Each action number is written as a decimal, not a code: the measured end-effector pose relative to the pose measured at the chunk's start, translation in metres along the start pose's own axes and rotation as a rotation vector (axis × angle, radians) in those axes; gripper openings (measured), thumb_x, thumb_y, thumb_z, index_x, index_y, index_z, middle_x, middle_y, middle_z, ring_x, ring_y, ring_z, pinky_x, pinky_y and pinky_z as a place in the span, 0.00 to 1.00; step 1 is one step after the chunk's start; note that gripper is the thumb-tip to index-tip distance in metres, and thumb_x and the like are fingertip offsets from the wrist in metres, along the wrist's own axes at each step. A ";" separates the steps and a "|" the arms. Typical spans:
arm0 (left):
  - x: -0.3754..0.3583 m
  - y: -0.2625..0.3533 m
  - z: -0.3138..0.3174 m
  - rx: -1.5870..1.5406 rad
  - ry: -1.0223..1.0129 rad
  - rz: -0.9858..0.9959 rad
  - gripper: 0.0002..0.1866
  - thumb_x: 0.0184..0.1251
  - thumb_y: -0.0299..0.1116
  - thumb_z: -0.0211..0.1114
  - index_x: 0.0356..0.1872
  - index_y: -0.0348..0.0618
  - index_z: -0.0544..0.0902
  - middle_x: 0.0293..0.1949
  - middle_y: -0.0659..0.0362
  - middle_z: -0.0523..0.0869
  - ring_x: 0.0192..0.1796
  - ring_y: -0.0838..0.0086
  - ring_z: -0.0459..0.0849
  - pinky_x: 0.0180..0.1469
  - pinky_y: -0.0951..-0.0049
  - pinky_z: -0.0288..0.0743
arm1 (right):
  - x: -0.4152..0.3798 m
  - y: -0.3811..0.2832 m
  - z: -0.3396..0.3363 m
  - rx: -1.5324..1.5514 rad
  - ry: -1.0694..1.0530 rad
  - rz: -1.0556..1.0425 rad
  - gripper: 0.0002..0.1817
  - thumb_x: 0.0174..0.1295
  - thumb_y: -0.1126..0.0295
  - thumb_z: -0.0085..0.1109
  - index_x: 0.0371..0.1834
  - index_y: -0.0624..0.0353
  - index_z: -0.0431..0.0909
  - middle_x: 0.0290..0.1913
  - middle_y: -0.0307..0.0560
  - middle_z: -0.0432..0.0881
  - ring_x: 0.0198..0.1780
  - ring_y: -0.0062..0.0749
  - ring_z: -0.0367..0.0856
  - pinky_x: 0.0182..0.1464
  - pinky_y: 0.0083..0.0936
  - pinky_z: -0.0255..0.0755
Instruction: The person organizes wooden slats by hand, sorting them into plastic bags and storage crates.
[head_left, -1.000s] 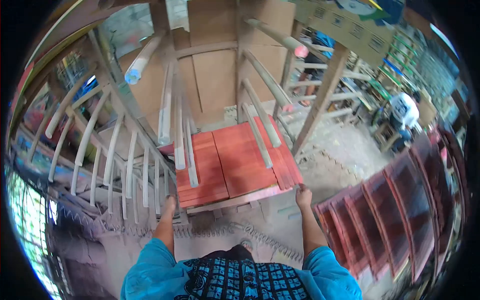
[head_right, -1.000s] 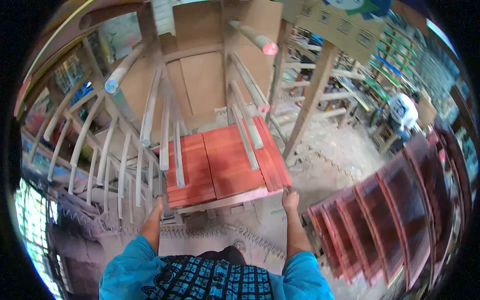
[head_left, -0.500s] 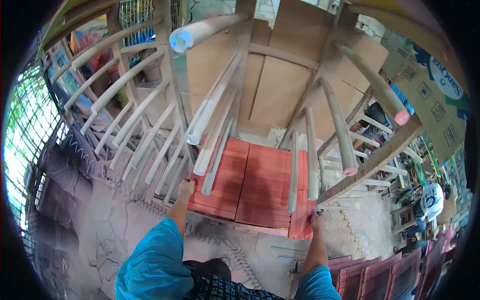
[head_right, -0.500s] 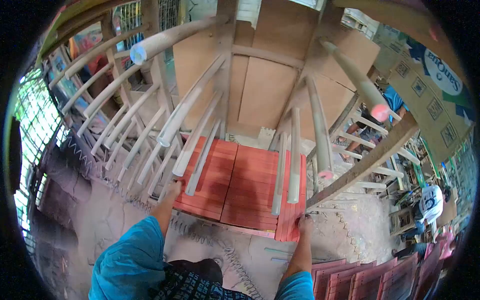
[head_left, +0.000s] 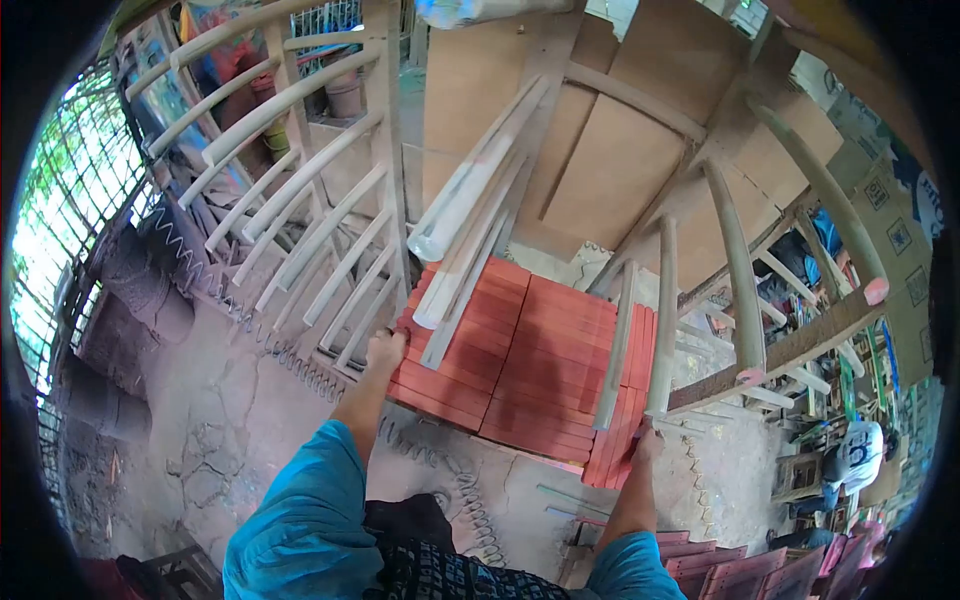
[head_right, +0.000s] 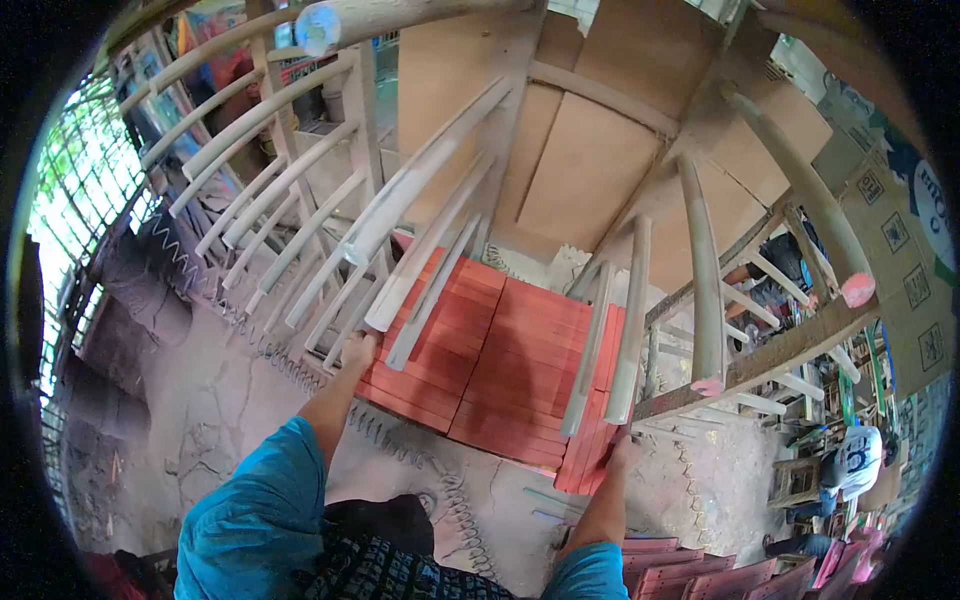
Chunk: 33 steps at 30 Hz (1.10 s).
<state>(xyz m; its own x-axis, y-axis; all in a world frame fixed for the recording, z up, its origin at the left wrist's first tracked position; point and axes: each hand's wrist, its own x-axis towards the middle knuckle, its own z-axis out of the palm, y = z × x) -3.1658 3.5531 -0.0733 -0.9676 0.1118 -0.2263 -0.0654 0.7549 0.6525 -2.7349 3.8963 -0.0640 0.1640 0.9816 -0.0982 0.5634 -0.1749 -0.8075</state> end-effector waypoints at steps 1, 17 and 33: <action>-0.004 -0.002 -0.003 0.011 0.000 -0.022 0.28 0.50 0.51 0.50 0.42 0.37 0.80 0.45 0.38 0.77 0.50 0.47 0.76 0.53 0.58 0.68 | 0.002 0.004 -0.001 -0.031 0.001 -0.009 0.29 0.49 0.52 0.58 0.40 0.73 0.77 0.38 0.60 0.80 0.38 0.46 0.77 0.44 0.34 0.67; -0.118 -0.135 -0.102 -0.053 0.070 0.026 0.20 0.51 0.46 0.53 0.33 0.38 0.79 0.34 0.42 0.81 0.40 0.47 0.78 0.43 0.54 0.70 | -0.150 0.047 -0.079 0.147 -0.007 0.042 0.20 0.55 0.61 0.52 0.30 0.73 0.77 0.29 0.51 0.80 0.32 0.38 0.73 0.40 0.35 0.67; -0.324 -0.357 -0.336 -0.101 0.226 -0.341 0.19 0.50 0.43 0.54 0.33 0.38 0.80 0.30 0.43 0.81 0.38 0.50 0.80 0.41 0.58 0.72 | -0.387 0.084 -0.145 0.377 -0.444 -0.048 0.12 0.56 0.69 0.48 0.16 0.54 0.64 0.16 0.34 0.64 0.16 0.18 0.62 0.17 0.18 0.55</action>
<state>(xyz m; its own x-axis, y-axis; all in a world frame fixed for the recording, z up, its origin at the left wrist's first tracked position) -2.9111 3.0308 0.0099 -0.9150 -0.2865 -0.2841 -0.4034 0.6560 0.6379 -2.6337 3.4910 -0.0099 -0.2555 0.9402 -0.2254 0.2212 -0.1701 -0.9603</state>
